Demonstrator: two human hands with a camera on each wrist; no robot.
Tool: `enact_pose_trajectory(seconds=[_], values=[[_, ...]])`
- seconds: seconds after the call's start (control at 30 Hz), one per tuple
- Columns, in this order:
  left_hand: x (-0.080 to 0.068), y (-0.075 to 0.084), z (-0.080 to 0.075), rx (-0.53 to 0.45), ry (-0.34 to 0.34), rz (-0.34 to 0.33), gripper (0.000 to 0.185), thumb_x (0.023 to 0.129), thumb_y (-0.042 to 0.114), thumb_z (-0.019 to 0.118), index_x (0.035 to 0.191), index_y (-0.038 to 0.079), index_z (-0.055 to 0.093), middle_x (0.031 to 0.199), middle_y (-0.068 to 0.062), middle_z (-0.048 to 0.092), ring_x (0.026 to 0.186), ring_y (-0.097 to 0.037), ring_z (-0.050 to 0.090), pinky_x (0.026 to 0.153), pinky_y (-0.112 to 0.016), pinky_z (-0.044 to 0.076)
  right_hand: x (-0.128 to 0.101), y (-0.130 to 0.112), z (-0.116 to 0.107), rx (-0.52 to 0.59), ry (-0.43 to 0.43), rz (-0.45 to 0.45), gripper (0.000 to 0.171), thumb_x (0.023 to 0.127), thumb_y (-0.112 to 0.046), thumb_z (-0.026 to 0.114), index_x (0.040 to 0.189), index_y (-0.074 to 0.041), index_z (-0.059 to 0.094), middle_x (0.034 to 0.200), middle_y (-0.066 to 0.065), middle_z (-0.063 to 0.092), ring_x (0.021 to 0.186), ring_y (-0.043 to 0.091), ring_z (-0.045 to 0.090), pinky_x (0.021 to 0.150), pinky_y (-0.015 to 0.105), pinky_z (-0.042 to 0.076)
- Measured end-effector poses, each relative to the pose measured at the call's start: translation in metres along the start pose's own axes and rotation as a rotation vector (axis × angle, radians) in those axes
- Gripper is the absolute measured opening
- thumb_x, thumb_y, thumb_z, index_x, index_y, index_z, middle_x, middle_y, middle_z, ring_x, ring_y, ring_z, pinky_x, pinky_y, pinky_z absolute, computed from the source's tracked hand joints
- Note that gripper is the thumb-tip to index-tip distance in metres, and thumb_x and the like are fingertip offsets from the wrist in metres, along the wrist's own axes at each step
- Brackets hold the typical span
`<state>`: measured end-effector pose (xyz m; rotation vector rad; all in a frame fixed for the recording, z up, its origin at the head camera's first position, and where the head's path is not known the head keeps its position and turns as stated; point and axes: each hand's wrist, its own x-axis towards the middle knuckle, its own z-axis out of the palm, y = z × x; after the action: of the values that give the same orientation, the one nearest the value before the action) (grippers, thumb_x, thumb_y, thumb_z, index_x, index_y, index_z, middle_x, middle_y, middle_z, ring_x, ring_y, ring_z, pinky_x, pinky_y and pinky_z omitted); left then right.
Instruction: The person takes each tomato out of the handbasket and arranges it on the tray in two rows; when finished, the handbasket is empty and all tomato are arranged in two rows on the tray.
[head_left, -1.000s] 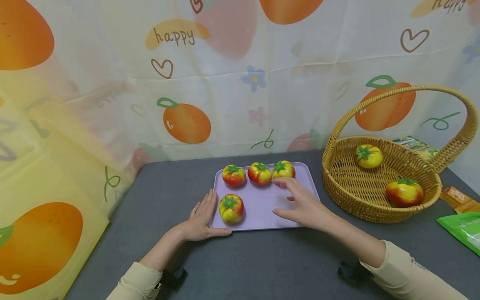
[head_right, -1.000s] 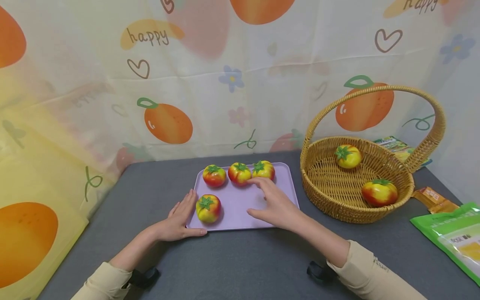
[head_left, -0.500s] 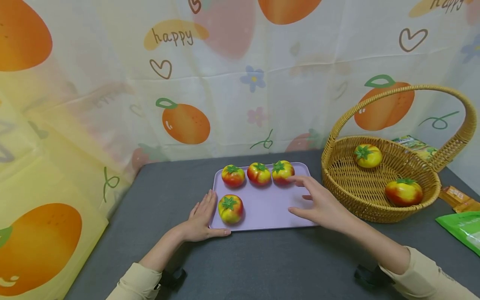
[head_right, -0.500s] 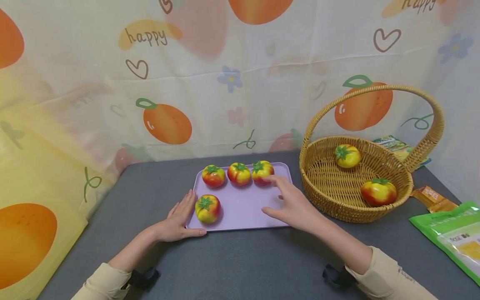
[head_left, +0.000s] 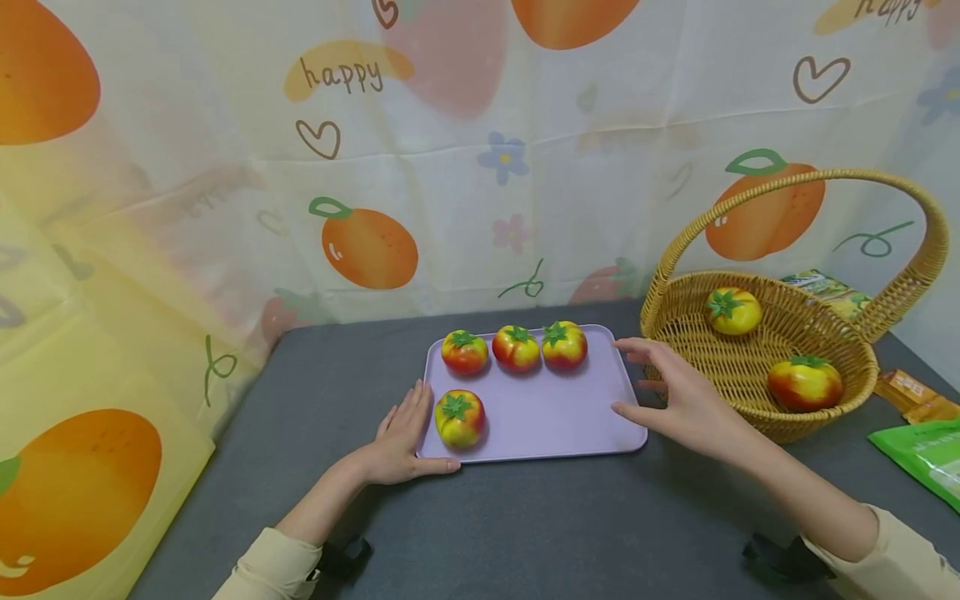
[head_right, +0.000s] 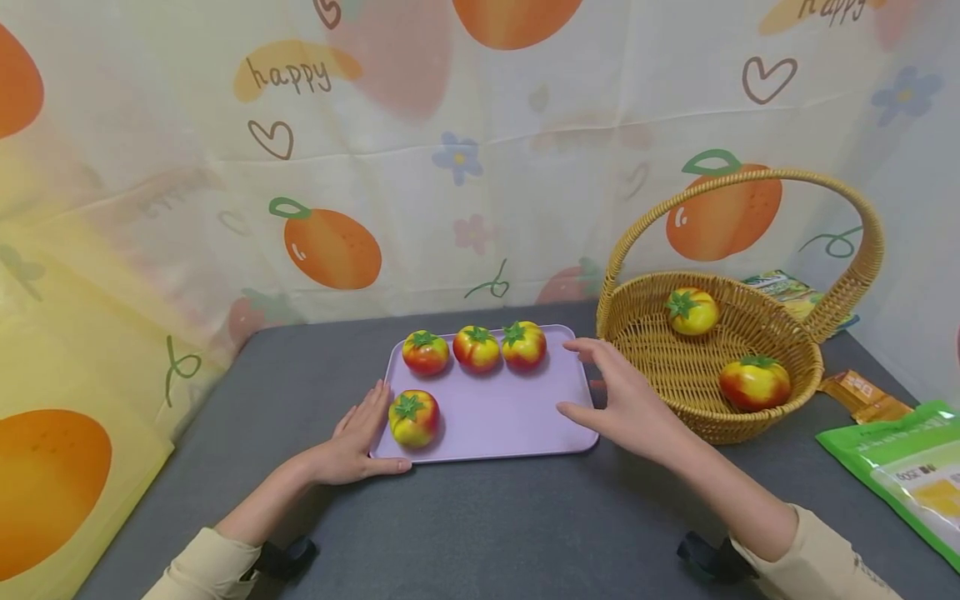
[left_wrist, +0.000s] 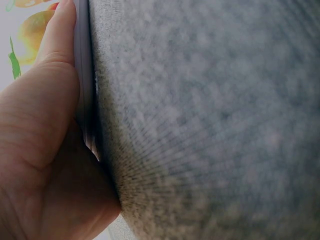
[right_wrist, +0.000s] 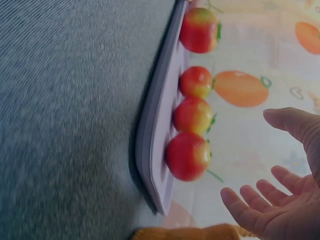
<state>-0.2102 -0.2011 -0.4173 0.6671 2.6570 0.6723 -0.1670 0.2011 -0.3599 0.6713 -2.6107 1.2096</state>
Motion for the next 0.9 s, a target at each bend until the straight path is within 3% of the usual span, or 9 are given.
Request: enact_pose_trajectory(seconds=[0.37, 0.5, 0.73, 0.9], values=[[0.0, 0.0, -0.001, -0.002, -0.002, 0.005, 0.118, 0.083, 0.059, 0.068, 0.154, -0.001, -0.003, 0.16, -0.022, -0.013, 0.147, -0.038, -0.007, 0.111, -0.061, -0.003, -0.009, 0.004, -0.024, -0.029, 0.065, -0.002, 0.069, 0.08, -0.01, 0.081, 0.139, -0.005, 0.045, 0.131, 0.014, 0.05, 0.112, 0.03, 0.054, 0.081, 0.043, 0.053], [0.0, 0.0, -0.001, -0.002, 0.001, 0.008, 0.118, 0.083, 0.058, 0.069, 0.154, -0.001, -0.004, 0.16, -0.022, -0.014, 0.147, -0.038, -0.008, 0.111, -0.061, -0.003, -0.013, 0.007, -0.034, -0.039, 0.078, 0.02, 0.069, 0.081, -0.012, 0.081, 0.14, -0.007, 0.044, 0.131, 0.015, 0.051, 0.104, 0.03, 0.061, 0.078, 0.041, 0.055], [0.0, -0.001, 0.001, -0.008, 0.006, 0.013, 0.117, 0.083, 0.057, 0.069, 0.154, -0.002, -0.003, 0.16, -0.023, -0.012, 0.147, -0.038, -0.006, 0.111, -0.061, -0.002, -0.018, 0.02, -0.048, -0.059, 0.098, 0.059, 0.068, 0.083, -0.014, 0.08, 0.141, -0.006, 0.045, 0.135, 0.017, 0.048, 0.106, 0.028, 0.059, 0.078, 0.015, 0.05], [0.0, -0.001, 0.0, 0.0, -0.007, 0.003, 0.119, 0.083, 0.059, 0.068, 0.154, 0.0, -0.005, 0.16, -0.022, -0.014, 0.147, -0.037, -0.008, 0.111, -0.061, -0.003, -0.023, 0.028, -0.057, -0.071, 0.109, 0.089, 0.068, 0.084, -0.018, 0.079, 0.141, -0.007, 0.045, 0.134, 0.017, 0.048, 0.107, 0.008, 0.057, 0.078, 0.009, 0.047]])
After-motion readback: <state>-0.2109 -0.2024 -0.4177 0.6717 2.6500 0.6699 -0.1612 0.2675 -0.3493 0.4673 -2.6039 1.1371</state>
